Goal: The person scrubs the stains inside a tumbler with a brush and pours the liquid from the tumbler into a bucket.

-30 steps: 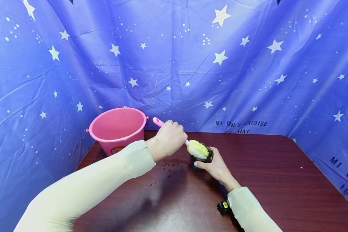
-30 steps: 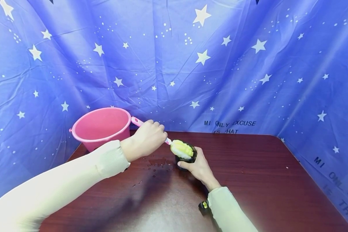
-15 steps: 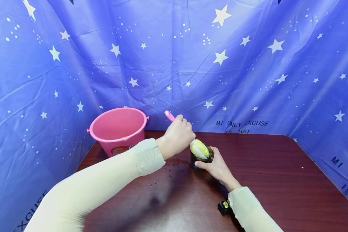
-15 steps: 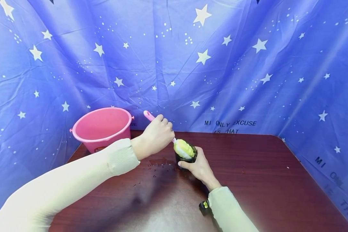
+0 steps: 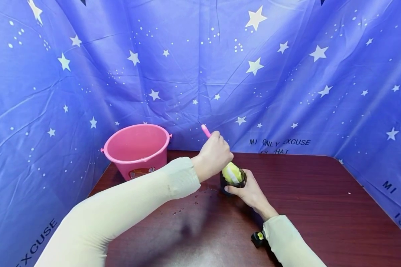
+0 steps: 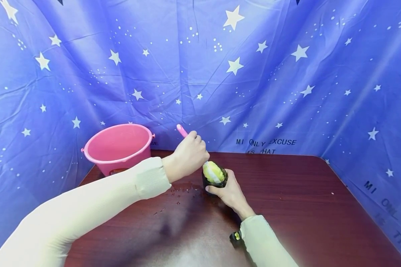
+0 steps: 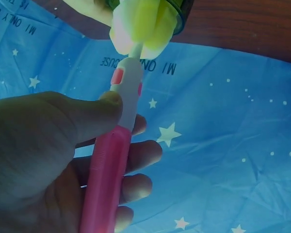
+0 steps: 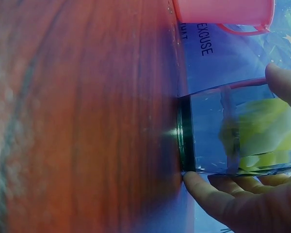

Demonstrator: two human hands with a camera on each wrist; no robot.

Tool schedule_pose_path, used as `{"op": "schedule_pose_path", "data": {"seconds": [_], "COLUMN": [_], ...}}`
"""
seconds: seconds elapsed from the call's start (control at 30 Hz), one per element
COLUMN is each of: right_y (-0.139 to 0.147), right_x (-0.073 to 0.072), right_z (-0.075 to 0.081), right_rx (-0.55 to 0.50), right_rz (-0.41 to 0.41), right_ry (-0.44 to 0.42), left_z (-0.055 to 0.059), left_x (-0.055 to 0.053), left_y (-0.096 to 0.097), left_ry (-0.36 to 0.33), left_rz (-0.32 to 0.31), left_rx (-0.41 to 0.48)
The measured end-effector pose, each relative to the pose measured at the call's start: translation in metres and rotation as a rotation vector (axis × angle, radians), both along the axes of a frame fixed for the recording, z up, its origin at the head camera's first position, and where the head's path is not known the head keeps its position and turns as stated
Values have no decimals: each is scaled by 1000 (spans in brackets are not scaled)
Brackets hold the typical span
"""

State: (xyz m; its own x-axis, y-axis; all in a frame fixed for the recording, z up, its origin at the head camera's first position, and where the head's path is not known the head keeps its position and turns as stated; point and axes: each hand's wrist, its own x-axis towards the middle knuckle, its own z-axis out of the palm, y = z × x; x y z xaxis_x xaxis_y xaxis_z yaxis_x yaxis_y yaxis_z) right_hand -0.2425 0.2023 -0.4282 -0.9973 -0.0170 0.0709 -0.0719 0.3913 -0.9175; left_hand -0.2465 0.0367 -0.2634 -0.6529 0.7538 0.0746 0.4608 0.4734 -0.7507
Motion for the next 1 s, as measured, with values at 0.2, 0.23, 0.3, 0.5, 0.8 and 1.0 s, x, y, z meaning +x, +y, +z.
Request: {"op": "schedule_pose_path", "data": {"seconds": [0.2,0.23,0.3,0.5,0.8,1.0], "right_y": [0,1,1,1,-4,-13], "right_x": [0,1,1,1,8,25], "right_z": [1,1,1,0,11,36], "right_rx": [14,14,13,19,-8,-1], "right_rz": [-4,-2,4,2,12,14], "right_ry": [17,18,18,6,-4,-13], "left_z": [-2,-3,-4,-8,-11,-11], "left_x": [-5,-6,-7,-8,-10,-11], "left_y": [3,3,3,4,5,6], "left_ry": [-18,-24,-39,-65,-90,-109], "left_rz": [-9,-11,-15,-20,-63,-98], "left_rx": [-18,-21,-31,-56,-88,-113]}}
